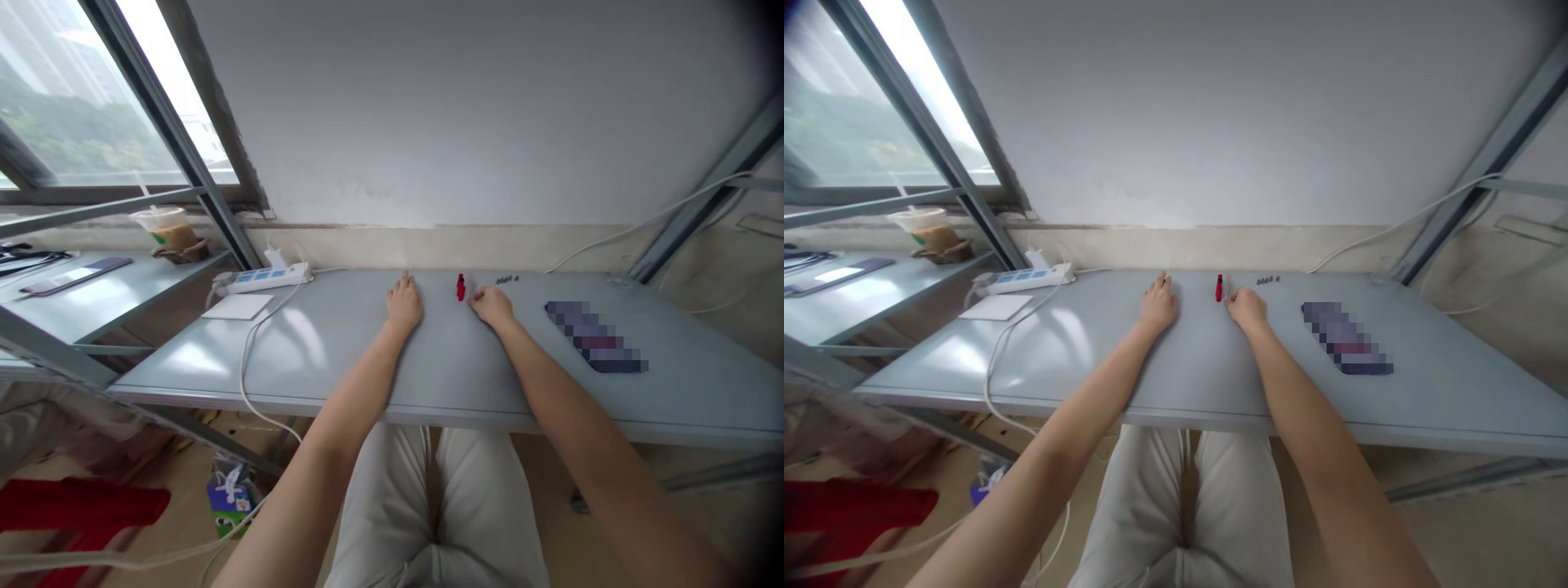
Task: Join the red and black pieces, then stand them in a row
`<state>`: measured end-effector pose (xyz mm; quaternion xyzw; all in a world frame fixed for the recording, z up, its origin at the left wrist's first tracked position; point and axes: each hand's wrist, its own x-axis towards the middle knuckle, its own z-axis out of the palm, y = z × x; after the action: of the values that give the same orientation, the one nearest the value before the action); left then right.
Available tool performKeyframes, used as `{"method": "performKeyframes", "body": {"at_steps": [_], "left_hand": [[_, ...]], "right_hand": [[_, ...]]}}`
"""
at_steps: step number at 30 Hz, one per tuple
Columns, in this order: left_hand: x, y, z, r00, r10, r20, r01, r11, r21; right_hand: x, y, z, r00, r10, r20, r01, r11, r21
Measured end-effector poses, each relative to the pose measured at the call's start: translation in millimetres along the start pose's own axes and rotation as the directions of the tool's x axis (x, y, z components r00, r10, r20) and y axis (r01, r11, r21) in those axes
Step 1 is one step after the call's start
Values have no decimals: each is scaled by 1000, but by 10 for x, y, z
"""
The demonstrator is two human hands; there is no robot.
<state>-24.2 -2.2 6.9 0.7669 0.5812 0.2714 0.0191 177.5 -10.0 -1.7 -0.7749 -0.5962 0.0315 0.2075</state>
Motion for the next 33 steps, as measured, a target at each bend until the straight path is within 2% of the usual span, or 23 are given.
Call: {"method": "performKeyframes", "body": {"at_steps": [5, 9, 11, 13, 15, 17, 20, 29, 33], "left_hand": [[59, -113, -7, 998, -66, -24, 61, 984, -170], [138, -164, 50, 989, -141, -40, 118, 928, -354], [167, -132, 63, 979, -205, 10, 182, 841, -509], [171, -66, 45, 970, -219, 104, 232, 708, -667], [149, 15, 3, 968, -157, 195, 250, 572, -781], [115, 86, -40, 969, -67, 240, 243, 471, -848], [75, 147, -67, 966, -12, 257, 241, 393, -888], [70, 126, -39, 960, -38, 278, 277, 296, -914], [61, 117, -49, 955, -65, 288, 295, 257, -920]], "right_hand": [[-71, -73, -116, 998, -22, 66, 29, 993, -117], [-125, -181, -165, 987, -145, 68, 148, 988, -47], [-152, -243, -171, 974, -227, 16, 226, 974, 23], [-179, -301, -173, 955, -292, -48, 295, 951, 91], [-201, -347, -174, 939, -333, -86, 343, 929, 140], [-211, -373, -172, 929, -360, -86, 369, 916, 158], [-201, -381, -162, 918, -391, -57, 395, 904, 164], [-215, -402, -170, 919, -384, -94, 394, 908, 145], [-241, -399, -200, 902, -417, -111, 431, 884, 182]]}}
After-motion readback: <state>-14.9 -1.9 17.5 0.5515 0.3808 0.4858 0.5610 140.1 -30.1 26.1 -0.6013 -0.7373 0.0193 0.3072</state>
